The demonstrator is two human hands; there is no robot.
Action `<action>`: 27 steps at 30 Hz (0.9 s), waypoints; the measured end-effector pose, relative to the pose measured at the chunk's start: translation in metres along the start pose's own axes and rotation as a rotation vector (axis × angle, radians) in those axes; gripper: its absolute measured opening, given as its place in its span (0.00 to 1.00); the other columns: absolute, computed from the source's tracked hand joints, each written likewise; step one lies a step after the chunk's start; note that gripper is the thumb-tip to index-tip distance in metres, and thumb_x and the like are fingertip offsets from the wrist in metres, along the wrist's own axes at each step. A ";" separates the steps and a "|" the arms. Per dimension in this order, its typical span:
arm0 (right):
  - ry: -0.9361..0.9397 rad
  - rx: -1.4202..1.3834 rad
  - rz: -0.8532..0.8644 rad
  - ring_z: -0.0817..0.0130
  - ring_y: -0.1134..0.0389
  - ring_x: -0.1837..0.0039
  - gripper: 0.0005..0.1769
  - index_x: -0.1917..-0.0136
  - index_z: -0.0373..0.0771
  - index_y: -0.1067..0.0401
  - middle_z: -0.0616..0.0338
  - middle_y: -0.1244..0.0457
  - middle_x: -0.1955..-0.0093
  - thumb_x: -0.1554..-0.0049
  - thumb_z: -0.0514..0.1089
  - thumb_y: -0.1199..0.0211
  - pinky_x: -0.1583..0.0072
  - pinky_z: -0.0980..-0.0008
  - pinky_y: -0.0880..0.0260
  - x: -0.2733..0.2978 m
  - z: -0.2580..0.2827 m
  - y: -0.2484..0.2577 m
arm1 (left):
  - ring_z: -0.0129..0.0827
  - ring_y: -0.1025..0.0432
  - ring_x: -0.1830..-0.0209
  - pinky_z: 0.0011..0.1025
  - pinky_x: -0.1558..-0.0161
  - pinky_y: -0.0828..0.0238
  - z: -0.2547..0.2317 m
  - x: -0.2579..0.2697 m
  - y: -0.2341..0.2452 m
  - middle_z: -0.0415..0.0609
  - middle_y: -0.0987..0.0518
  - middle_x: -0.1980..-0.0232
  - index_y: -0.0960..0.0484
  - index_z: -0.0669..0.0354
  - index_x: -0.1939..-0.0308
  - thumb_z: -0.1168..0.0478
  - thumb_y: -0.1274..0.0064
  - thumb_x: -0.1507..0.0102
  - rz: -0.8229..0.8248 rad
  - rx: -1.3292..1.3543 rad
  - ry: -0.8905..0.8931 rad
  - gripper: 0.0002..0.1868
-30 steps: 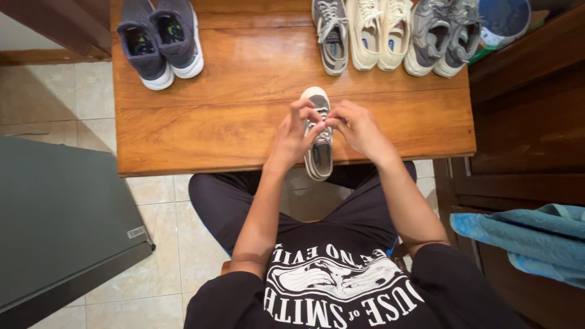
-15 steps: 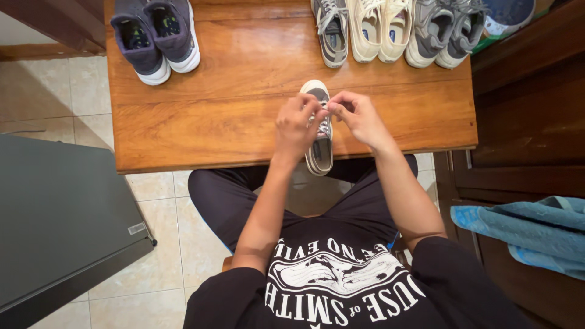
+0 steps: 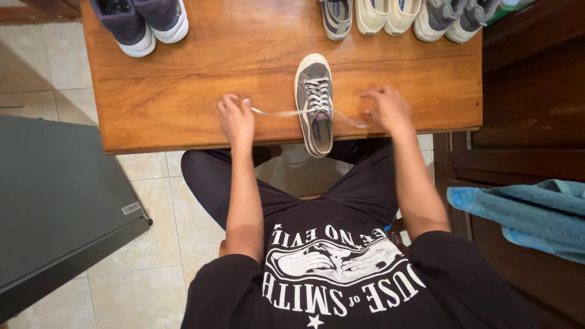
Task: The person removes the laces from a gray canvas shoe, then re-laces it by threading the laces through the eyelets and tying a bow. The finished shoe is placed with other shoes on the table.
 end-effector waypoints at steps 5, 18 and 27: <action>0.136 -0.306 0.107 0.54 0.32 0.44 0.12 0.44 0.49 0.26 0.56 0.35 0.44 0.41 0.45 0.32 0.43 0.57 0.33 -0.005 0.063 -0.039 | 0.49 0.25 0.50 0.44 0.50 0.30 -0.077 0.023 -0.035 0.53 0.21 0.53 0.20 0.56 0.51 0.55 0.42 0.34 0.357 0.269 -0.230 0.12; 0.259 -0.075 -0.061 0.49 0.33 0.52 0.03 0.52 0.41 0.32 0.53 0.33 0.57 0.39 0.39 0.40 0.48 0.49 0.38 0.002 0.054 -0.032 | 0.51 0.26 0.56 0.48 0.55 0.33 -0.108 0.055 -0.065 0.51 0.20 0.60 0.18 0.54 0.62 0.53 0.45 0.36 0.535 0.123 -0.315 0.10; -0.098 -0.815 0.498 0.69 0.32 0.52 0.08 0.47 0.38 0.25 0.60 0.32 0.55 0.36 0.43 0.38 0.47 0.67 0.33 0.004 0.023 -0.078 | 0.30 0.28 0.57 0.31 0.50 0.31 -0.052 0.056 -0.143 0.48 0.20 0.58 0.23 0.62 0.61 0.58 0.52 0.27 0.693 0.942 0.051 0.12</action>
Point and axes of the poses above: each hand's wrist, its own x-axis away from the middle knuckle, its own y-axis out of the back of the hand, z = x × y, the point moved 9 cm from there along -x, towards the middle knuckle
